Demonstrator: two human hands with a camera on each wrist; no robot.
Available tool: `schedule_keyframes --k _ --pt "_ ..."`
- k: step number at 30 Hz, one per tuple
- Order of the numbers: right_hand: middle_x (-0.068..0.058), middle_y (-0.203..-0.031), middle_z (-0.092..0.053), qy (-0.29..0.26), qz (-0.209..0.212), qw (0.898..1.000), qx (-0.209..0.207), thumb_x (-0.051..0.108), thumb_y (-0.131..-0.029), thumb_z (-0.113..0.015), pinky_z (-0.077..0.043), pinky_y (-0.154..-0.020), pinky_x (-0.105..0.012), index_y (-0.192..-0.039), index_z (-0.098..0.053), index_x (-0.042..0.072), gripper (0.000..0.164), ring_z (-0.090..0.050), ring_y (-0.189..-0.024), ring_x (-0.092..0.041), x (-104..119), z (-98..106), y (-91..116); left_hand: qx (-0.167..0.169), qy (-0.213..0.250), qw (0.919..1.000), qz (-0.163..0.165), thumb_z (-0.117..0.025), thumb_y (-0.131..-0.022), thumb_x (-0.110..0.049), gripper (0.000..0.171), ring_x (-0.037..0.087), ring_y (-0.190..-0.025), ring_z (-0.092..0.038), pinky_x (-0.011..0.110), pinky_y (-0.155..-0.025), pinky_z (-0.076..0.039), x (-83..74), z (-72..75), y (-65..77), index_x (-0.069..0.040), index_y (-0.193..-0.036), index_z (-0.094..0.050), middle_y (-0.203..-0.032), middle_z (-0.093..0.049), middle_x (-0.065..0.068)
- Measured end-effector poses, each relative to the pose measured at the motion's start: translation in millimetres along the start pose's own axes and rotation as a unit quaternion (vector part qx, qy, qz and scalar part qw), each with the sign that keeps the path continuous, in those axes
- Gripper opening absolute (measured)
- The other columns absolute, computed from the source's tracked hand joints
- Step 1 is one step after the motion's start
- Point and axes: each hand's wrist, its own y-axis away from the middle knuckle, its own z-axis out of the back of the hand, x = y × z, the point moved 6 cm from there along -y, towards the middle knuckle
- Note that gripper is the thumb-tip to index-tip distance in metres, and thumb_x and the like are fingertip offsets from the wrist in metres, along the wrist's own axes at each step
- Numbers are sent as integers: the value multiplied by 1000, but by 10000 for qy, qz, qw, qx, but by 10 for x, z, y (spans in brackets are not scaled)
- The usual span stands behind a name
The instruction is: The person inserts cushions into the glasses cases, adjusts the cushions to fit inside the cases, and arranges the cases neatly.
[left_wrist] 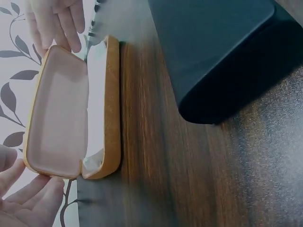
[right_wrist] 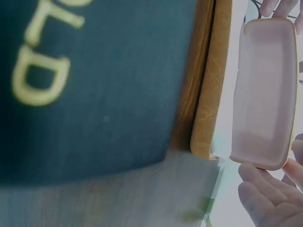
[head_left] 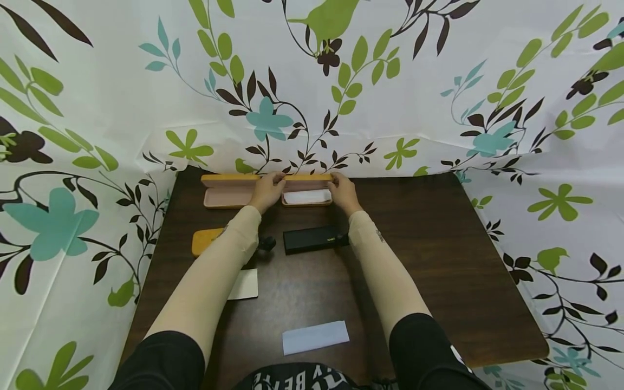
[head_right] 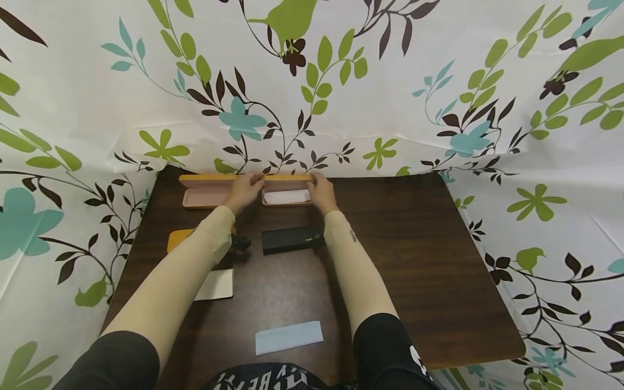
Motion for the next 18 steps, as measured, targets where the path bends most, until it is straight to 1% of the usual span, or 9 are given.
schedule_keyframes --k 2,4,8,11,14,16,18 --pt "-18 -126 -61 -236 -98 9996 -109 20 -100 -55 -53 -86 -42 -135 -52 6 38 -63 -107 -29 -27 -6 6 -55 -7 10000 35 -50 -102 -23 37 30 -110 -60 44 -94 -48 3 -20 2 -5 -134 -52 -132 -57 15" --pt "-18 -122 -63 -447 -183 9986 -215 21 -99 -57 -54 -83 -41 -127 -56 5 33 -64 -105 -28 -47 -18 12 -103 -21 9999 57 -51 -101 -22 35 32 -111 -59 46 -94 -47 0 -33 5 -4 -130 -52 -131 -56 17" --pt "-17 -118 -64 -556 -299 9976 -278 20 -96 -61 -54 -78 -38 -115 -57 5 25 -64 -103 -25 -64 -50 29 -215 33 9997 73 -52 -100 -21 27 33 -113 -58 46 -92 -48 4 -42 9 -3 -120 -53 -125 -59 19" --pt "-18 -117 -64 -654 -311 9969 -309 18 -95 -63 -54 -77 -38 -112 -57 4 22 -65 -101 -26 -62 -49 32 -400 49 9992 -7 -55 -99 -20 22 30 -104 -63 43 -85 -51 10 -31 -1 -3 -113 -56 -117 -64 18" --pt "-18 -115 -64 -693 -338 9964 -344 17 -94 -65 -54 -77 -38 -109 -57 5 20 -65 -98 -26 -58 -28 24 -569 52 9984 -16 -60 -97 -21 18 27 -94 -64 40 -79 -51 17 -18 -14 -5 -107 -58 -109 -66 15" --pt "-17 -115 -65 -657 -388 9965 -338 17 -94 -65 -53 -77 -39 -109 -57 5 21 -65 -96 -25 -63 -17 17 -615 32 9981 21 -62 -96 -21 18 26 -93 -64 39 -77 -51 20 -17 -21 -6 -105 -59 -108 -66 14" --pt "-16 -116 -66 -599 -422 9968 -326 17 -94 -65 -54 -80 -38 -114 -60 5 24 -66 -95 -25 -70 -11 8 -596 -44 9982 57 -62 -96 -22 20 27 -97 -63 39 -80 -51 23 -26 -27 -6 -108 -61 -112 -66 14"
